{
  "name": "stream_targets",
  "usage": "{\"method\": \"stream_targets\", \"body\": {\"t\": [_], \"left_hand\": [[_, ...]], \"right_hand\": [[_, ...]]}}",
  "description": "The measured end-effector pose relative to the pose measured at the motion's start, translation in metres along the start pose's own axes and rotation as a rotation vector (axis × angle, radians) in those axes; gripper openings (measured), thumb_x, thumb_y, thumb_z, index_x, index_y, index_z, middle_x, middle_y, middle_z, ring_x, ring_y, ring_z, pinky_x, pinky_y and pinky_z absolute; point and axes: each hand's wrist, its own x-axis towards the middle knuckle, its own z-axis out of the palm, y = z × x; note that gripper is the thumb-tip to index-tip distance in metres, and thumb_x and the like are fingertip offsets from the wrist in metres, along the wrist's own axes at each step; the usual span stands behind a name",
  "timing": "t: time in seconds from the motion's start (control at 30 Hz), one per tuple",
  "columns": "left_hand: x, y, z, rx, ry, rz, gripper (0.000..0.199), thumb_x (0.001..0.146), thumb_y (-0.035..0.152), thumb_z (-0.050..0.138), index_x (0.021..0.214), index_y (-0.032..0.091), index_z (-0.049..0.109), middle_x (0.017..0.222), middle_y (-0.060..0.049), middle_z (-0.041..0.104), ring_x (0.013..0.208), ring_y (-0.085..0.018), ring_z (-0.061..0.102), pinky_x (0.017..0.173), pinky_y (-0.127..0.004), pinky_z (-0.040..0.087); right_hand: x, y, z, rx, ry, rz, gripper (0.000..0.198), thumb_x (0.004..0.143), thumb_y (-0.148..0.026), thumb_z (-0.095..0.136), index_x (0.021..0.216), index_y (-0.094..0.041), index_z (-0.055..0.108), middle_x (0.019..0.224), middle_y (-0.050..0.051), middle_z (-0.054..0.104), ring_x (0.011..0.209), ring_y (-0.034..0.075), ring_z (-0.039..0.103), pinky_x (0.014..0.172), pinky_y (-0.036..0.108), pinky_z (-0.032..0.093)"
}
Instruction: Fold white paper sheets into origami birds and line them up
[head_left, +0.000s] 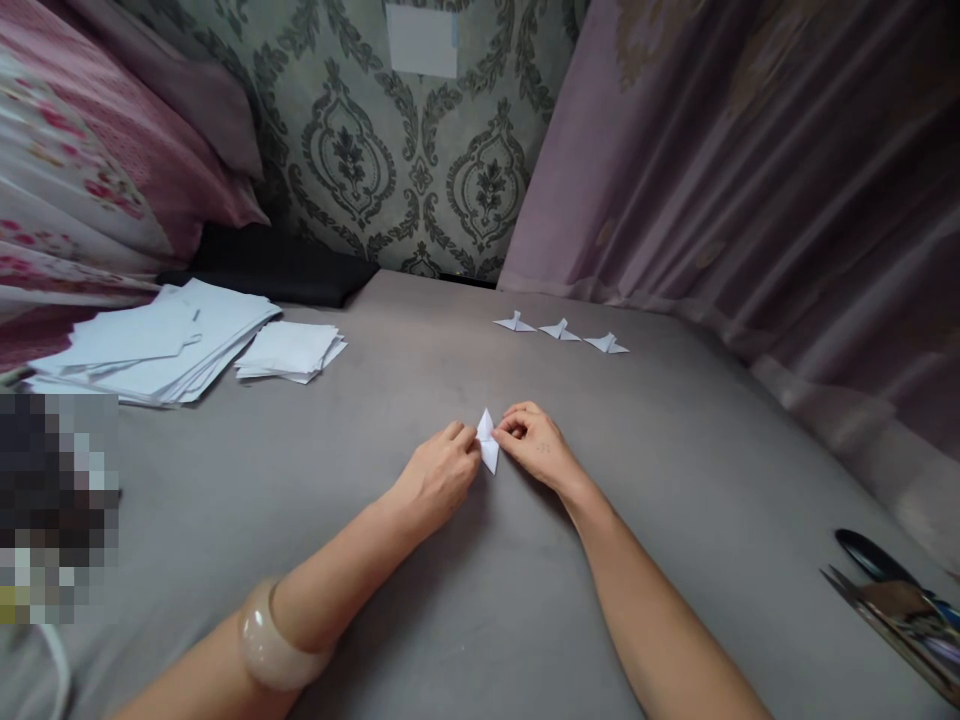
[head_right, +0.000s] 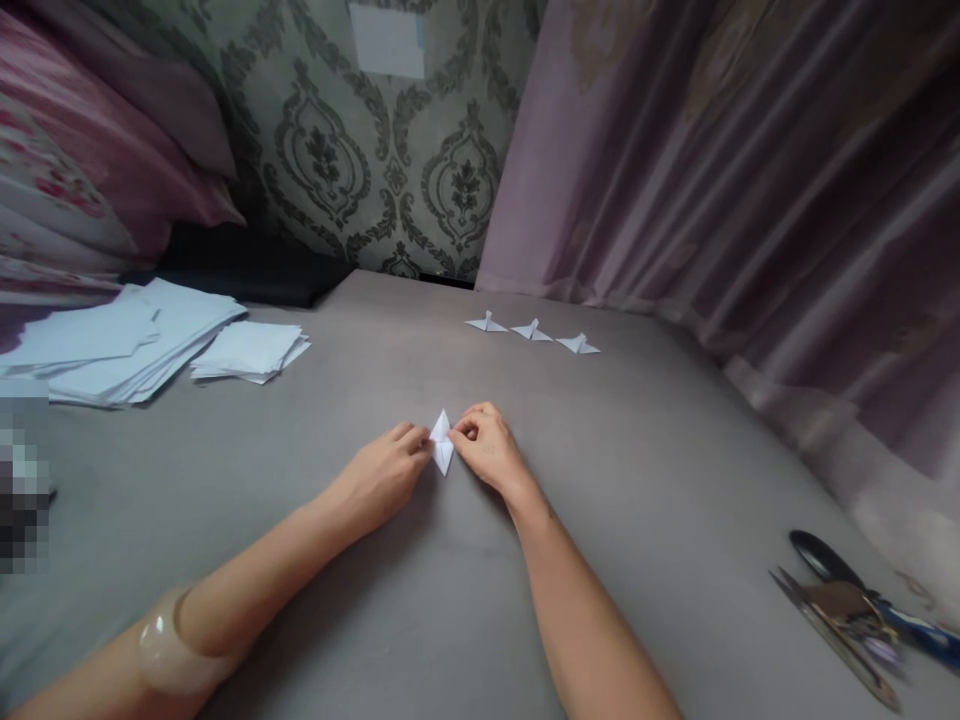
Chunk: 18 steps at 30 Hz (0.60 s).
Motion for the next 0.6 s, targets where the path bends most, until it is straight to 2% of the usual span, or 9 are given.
{"method": "stream_targets", "body": {"t": [0.3,0.6], "left_hand": [[0.0004,0.0015,0.0034,-0.02,0.02,-0.026,0.027,0.08,0.006,0.044,0.101,0.011,0.061,0.095,-0.011,0.058,0.086,-0.024,0.049,0.076,-0.035,0.045],[0.0057,0.0083,-0.0039,0.063,-0.052,0.023,0.024,0.08,0.006,0.043,0.093,0.008,0.063,0.092,-0.014,0.059,0.087,-0.025,0.048,0.079,-0.037,0.042]], "right_hand": [[0.0,-0.0005,0.0013,-0.025,0.004,0.009,0.008,0.071,-0.02,0.062,0.065,-0.016,0.065,0.096,0.003,0.057,0.06,0.006,0.05,0.066,0.024,0.045],[-0.0026,-0.005,0.0031,-0.043,0.034,-0.004,0.011,0.067,-0.028,0.067,0.067,-0.017,0.064,0.092,0.002,0.057,0.065,0.009,0.051,0.07,0.025,0.045]]}}
